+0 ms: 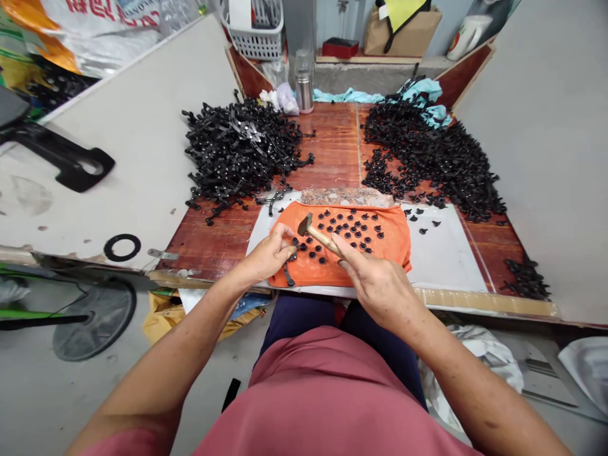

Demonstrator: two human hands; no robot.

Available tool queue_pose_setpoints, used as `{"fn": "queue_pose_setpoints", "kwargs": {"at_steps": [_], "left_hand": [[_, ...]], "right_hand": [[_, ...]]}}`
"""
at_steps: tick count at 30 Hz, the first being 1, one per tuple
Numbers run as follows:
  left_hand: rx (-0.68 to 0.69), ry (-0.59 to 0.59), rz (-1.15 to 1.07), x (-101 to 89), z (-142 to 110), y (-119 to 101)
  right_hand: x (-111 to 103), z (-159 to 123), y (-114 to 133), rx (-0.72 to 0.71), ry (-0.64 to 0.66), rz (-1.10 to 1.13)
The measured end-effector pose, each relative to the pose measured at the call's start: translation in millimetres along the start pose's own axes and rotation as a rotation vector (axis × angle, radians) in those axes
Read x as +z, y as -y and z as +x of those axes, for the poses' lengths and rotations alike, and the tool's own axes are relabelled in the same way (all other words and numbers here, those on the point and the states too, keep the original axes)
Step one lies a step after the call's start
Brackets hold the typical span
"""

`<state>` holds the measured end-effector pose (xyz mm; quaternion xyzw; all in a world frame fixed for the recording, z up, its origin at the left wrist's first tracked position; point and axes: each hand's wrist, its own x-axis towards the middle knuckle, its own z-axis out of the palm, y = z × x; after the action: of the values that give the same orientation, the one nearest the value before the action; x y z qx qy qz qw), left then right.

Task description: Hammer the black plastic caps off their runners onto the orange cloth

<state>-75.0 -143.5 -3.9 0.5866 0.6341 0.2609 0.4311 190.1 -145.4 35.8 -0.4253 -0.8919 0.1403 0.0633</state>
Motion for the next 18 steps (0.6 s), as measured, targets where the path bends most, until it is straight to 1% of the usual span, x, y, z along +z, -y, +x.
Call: {"fn": "queue_pose_setpoints", "kwargs": {"at_steps": [3,5,8,11,13,15,18], "left_hand": [[-0.029,-0.002,0.124,-0.6,0.4,-1.5],[-0.045,-0.01,0.24,-2.3,-0.4,-5.9],[-0.045,-0.024,0.446,-7.3,-5.0,-16.5],[-0.012,-0.039,0.562,-14.6,-13.8,-26.7],[0.023,-0.042,0.552,-18.1,-20.7,-30.8],[0.051,-0.053,0.497,-17.9,-27.1,-32.0],[0.077,-0.055,0.357,-9.0,-35.5,-30.4]], "right_hand": [[4.6,4.7,0.0,0.028,0.054,-0.083],[7.4,6.2,-1.1,0.006,0.06,-0.079],[5.4,1.3,-3.9,-0.022,-0.014,0.086],[-2.5,-13.1,-8.3,0.015,-0.133,0.282],[-7.1,-25.7,-12.3,0.059,-0.175,0.363],[-8.3,-38.1,-16.7,0.086,-0.16,0.413],[-2.4,-51.6,-21.5,0.132,-0.124,0.445]]}}
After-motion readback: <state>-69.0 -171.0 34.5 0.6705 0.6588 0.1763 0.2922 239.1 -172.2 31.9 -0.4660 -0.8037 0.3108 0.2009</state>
